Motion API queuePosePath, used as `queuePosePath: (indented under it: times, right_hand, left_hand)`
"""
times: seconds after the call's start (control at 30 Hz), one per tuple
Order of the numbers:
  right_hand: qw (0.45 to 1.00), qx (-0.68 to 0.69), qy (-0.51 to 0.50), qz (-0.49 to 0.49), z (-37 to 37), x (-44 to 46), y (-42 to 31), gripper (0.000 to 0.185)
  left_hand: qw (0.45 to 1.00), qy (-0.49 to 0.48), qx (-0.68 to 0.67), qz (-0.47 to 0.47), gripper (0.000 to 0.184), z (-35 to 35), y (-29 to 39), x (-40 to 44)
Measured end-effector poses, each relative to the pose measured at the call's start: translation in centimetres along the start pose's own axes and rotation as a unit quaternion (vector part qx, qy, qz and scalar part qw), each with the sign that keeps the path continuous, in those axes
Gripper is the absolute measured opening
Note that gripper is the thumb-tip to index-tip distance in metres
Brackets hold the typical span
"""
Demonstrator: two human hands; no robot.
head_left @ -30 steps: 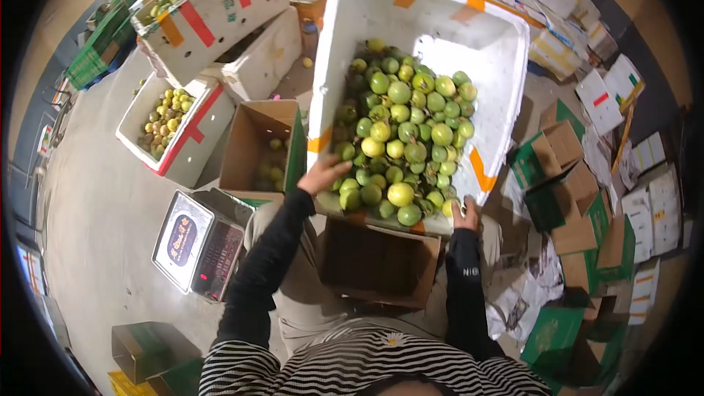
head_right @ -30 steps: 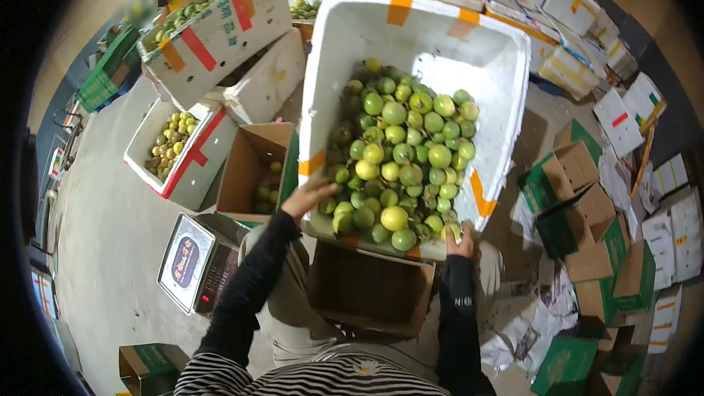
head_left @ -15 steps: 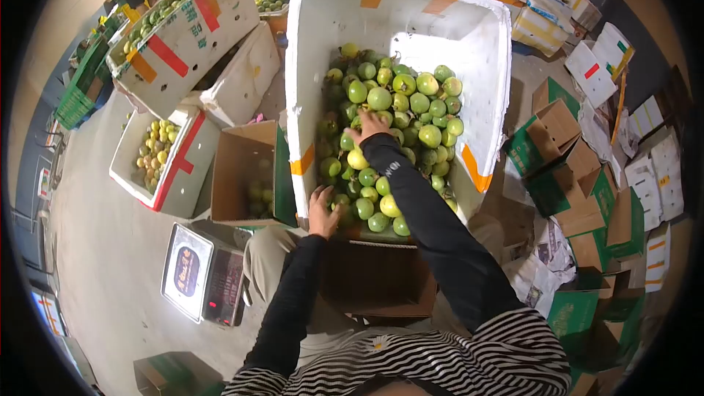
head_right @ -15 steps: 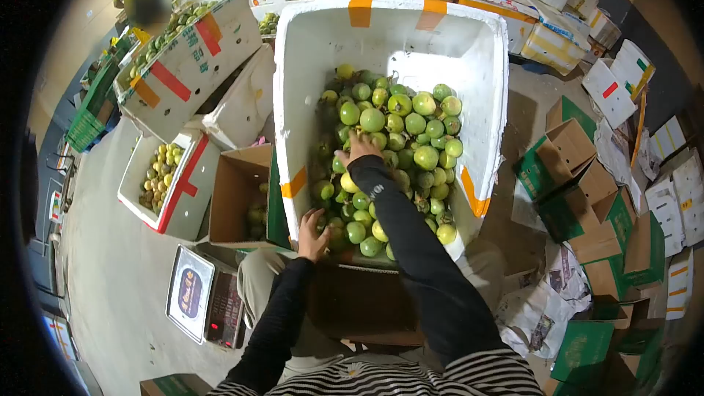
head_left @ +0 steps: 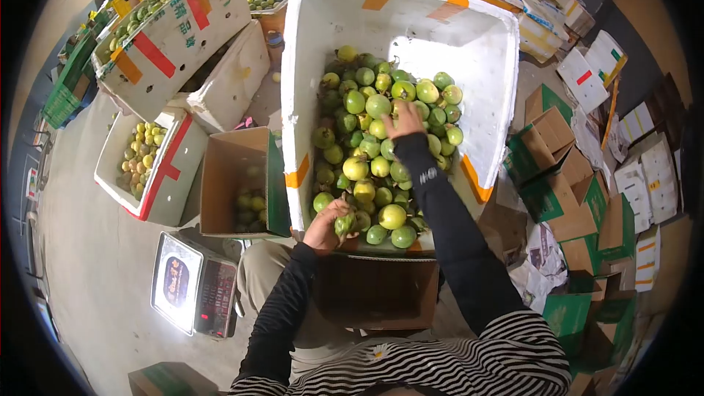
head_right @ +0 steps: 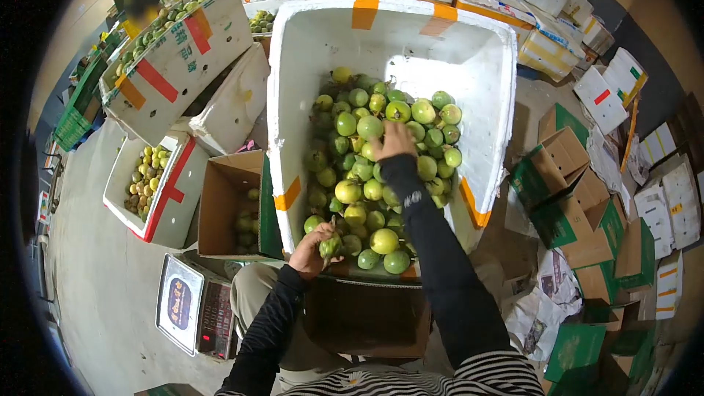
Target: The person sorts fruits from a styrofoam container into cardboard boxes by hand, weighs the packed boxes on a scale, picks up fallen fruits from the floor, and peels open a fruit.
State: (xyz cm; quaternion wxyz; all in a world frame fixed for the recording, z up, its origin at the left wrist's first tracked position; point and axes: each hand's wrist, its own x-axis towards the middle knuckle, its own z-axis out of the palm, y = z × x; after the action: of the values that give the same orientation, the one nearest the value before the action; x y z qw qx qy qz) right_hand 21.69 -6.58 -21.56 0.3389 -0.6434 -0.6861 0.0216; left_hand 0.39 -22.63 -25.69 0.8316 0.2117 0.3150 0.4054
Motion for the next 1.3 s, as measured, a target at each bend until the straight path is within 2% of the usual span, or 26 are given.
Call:
queuePosePath:
  times: [0.03,0.07,0.13,0.23,0.33,0.43,0.47,0.5,0.53,0.6,0.67,0.7,0.73,0.77,0.8,0.83,0.87,0.93,1.03,1.13,1.17,1.27,1.3]
  right_hand:
    - [0.995,-0.064,-0.046,0.054,2.2,1.5,2.5,0.044]
    - [0.988,-0.122,-0.080,0.043,4.2,2.0,4.0,0.048]
    - [0.994,-0.090,-0.056,-0.007,4.0,1.4,3.9,0.053]
    - [0.992,-0.035,-0.116,-0.028,1.3,-0.8,3.4,0.053]
    - [0.994,0.054,-0.092,-0.024,1.5,-2.8,4.9,0.049]
    - [0.994,0.038,-0.099,0.007,1.6,-2.9,4.8,0.041]
    - [0.994,0.033,-0.101,0.023,1.6,-2.7,4.4,0.040]
    - [0.997,0.042,-0.052,-0.040,0.9,-2.6,3.7,0.036]
    - [0.990,0.097,-0.066,-0.075,-0.3,-2.6,2.0,0.036]
    - [0.940,0.200,-0.273,-0.037,-2.2,-4.3,-2.2,0.040]
    - [0.869,0.275,-0.408,-0.048,-4.1,-4.7,-5.9,0.051]
    - [0.906,0.265,-0.305,-0.126,-2.4,-3.4,-5.1,0.055]
    - [0.943,0.225,-0.234,-0.066,-1.8,-0.7,-5.2,0.057]
    - [0.975,0.158,-0.148,-0.053,0.3,2.4,-3.5,0.057]
    - [0.993,-0.007,-0.113,-0.033,1.9,5.5,-2.2,0.060]
    - [0.977,-0.192,-0.080,-0.042,2.1,6.9,-2.8,0.066]
    - [0.961,-0.195,-0.197,-0.001,3.7,9.0,-1.7,0.078]
    - [0.939,-0.257,-0.231,0.007,5.5,9.7,-1.1,0.089]
    - [0.933,-0.260,-0.250,-0.012,5.3,9.9,-0.3,0.086]
    - [0.903,-0.283,-0.324,0.003,3.4,8.9,-0.2,0.080]
    - [0.914,-0.254,-0.315,0.006,2.8,8.5,0.2,0.074]
    - [0.925,-0.077,-0.370,-0.028,1.6,7.9,3.2,0.073]
    - [0.940,-0.074,-0.330,-0.055,0.7,6.2,3.2,0.070]
  left_hand:
    - [0.999,0.041,0.000,0.000,0.020,0.3,0.2,0.1]
    - [0.999,0.034,0.000,0.005,0.020,-0.4,0.0,0.4]
    - [1.000,0.019,-0.004,0.012,0.022,-1.2,-0.2,1.1]
    - [1.000,0.027,0.010,0.011,0.030,-0.2,0.2,1.3]
    - [1.000,-0.001,0.031,0.004,0.037,0.6,0.2,1.2]
    - [0.997,-0.024,0.068,-0.010,0.045,0.0,-0.2,1.6]
    - [0.998,-0.014,0.053,0.013,0.045,-0.1,-0.5,1.4]
    - [0.998,-0.004,0.041,0.038,0.046,0.3,-0.5,1.3]
    - [0.998,0.004,0.027,0.063,0.047,0.6,-0.3,1.4]
    - [0.997,0.004,-0.055,0.061,0.049,1.8,1.0,0.5]
    - [0.989,-0.017,-0.138,0.051,0.049,1.9,1.6,0.1]
    - [0.986,-0.071,-0.141,0.047,0.045,0.9,1.2,0.4]
    - [0.989,-0.056,-0.129,0.042,0.040,0.5,0.9,0.7]
    - [0.989,-0.062,-0.121,0.051,0.039,0.6,1.1,0.6]
    - [0.989,-0.067,-0.114,0.061,0.038,0.8,1.2,0.5]
    - [0.988,-0.067,-0.124,0.059,0.038,0.5,1.2,0.6]
    - [0.988,-0.060,-0.128,0.060,0.039,0.2,1.3,0.7]
    - [0.984,-0.032,-0.162,0.073,0.038,-0.1,1.2,1.0]
    - [0.979,-0.029,-0.190,0.062,0.041,0.2,1.8,0.9]
    - [0.980,-0.026,-0.192,0.051,0.041,0.1,1.9,1.1]
    - [0.981,-0.025,-0.187,0.055,0.041,0.0,1.6,1.2]
    - [0.983,-0.017,-0.173,0.066,0.040,-0.1,1.8,1.1]
    - [0.981,-0.011,-0.179,0.068,0.040,0.1,2.0,1.0]
